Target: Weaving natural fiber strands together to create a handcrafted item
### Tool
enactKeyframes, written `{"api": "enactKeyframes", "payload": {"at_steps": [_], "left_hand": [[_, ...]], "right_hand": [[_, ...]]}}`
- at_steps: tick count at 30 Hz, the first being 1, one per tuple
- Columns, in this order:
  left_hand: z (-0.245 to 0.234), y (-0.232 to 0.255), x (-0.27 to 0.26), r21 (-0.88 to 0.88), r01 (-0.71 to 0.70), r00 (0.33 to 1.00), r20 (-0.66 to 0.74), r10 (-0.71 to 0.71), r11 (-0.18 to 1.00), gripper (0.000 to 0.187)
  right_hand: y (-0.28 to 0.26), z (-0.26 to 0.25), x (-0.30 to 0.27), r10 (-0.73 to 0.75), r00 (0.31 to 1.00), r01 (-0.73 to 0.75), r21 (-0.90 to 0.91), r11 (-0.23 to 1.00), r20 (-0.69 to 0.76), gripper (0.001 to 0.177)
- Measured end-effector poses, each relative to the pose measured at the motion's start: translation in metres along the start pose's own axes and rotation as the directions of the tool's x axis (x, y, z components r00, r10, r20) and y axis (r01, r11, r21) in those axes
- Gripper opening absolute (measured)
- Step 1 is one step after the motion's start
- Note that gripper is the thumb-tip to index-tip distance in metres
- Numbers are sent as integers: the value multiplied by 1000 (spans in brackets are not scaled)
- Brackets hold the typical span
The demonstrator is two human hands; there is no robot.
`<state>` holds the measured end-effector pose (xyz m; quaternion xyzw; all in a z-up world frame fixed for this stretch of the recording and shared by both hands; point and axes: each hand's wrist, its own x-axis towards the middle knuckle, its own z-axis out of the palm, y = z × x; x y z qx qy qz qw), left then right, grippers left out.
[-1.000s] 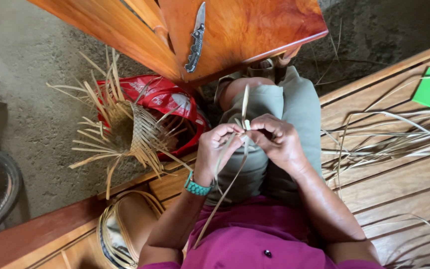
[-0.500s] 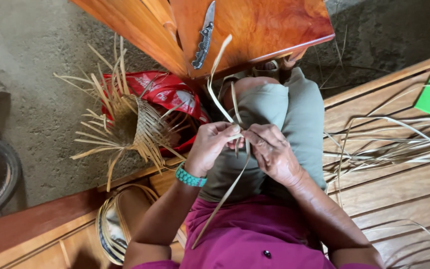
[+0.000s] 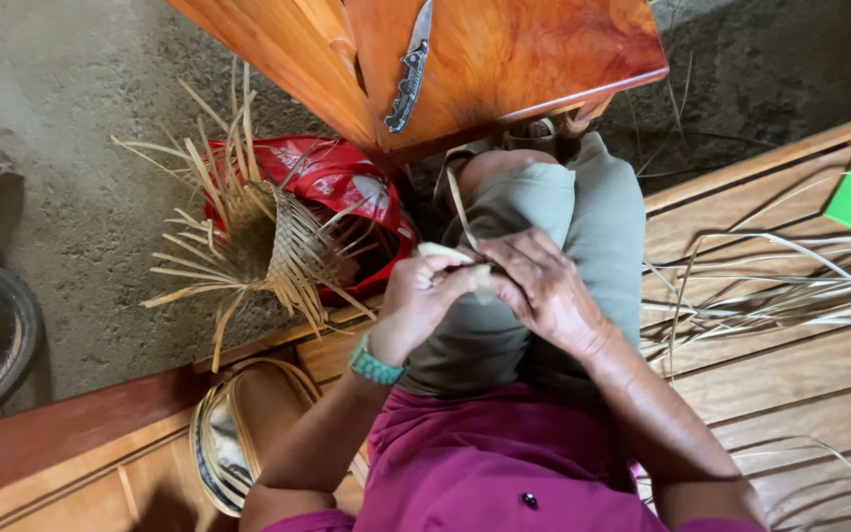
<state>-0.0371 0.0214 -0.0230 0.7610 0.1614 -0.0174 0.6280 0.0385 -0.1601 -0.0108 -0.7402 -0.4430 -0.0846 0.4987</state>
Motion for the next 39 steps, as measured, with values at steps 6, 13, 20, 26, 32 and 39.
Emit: {"api": "enactKeyframes", "payload": {"at_steps": [6,13,20,26,32,39], "left_hand": [[7,16,-17,43,-103,986,-125,108,994,19],[15,-8,-17,99,-161,963,-201,178,982,4],[19,-14,-13,-201,10,997,-73,-25,980,14],[16,-3,-18,-163,-14,999,-48,6,986,18],[21,-15,-19,-143,-66,994,-99,52,987,16],[18,-7,-23,66,-244,961,-117,251,967,12]], "right_hand": [[-6,-20,41,44,957,-121,257,959,286,9],[-2,-26,28,63,926,-184,301,936,371,13],[22,3,-33,-165,983,170,-48,984,86,15],[27,10,-41,-242,970,239,-116,964,-10,16],[15,-11,-17,-231,969,232,1,973,84,32],[15,-10,8,-137,952,150,-28,988,274,23]]}}
